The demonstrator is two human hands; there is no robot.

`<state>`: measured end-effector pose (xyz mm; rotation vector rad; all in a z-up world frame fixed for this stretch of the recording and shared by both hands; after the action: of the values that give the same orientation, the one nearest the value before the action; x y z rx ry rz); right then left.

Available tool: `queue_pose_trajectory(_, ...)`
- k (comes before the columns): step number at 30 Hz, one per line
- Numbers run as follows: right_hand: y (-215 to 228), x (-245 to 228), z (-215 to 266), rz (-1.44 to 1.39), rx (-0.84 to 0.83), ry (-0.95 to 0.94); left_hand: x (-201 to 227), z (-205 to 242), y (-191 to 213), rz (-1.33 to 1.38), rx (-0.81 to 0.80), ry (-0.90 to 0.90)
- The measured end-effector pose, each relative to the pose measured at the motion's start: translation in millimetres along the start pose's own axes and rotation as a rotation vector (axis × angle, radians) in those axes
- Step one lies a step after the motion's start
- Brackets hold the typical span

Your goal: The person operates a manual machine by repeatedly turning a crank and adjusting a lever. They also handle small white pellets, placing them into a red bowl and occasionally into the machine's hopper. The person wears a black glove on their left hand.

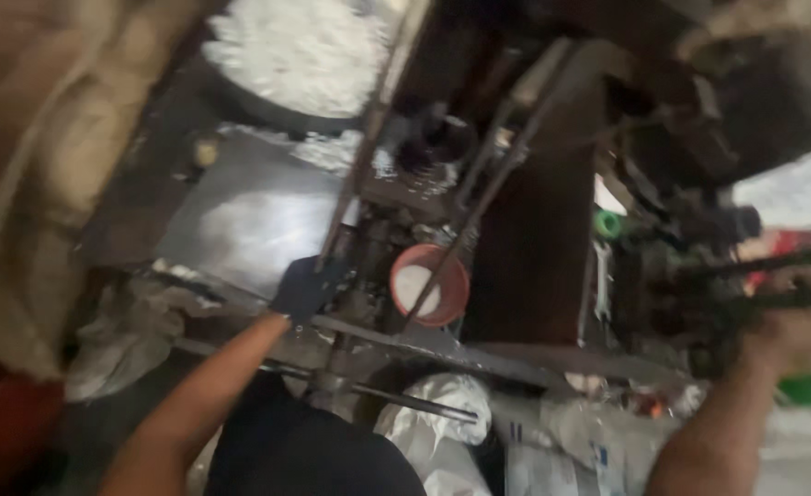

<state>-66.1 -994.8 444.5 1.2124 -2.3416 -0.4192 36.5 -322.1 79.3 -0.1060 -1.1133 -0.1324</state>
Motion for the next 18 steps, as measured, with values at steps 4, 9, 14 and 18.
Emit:
queue_pose_trajectory(4, 30, -29, -5, 0.020, 0.064, 0.038, 17, 7, 3, 0.096, 0.006, -0.064)
queue_pose_trajectory(9, 53, -36, -17, -0.215, -0.018, -0.272, 27, 12, 0, 0.064, -0.003, -0.079)
queue_pose_trajectory(14, 60, -49, -23, -0.105, -0.010, -0.196, 35, 14, 0, -0.012, -0.019, -0.102)
queue_pose_trajectory(18, 55, -42, -19, -0.111, -0.016, -0.257, 38, 14, 0, -0.044, -0.032, -0.152)
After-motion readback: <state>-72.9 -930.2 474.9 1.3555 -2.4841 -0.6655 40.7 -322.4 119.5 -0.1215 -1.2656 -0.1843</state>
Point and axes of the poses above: each hand's wrist, its own z-axis away from the middle knuckle, its own y-axis out of the back of the hand, x = y × z, the point moved 9 cm from there along -z, towards the middle knuckle, and after that the axes turned 7 degrees about z, right-handed, at the moved point
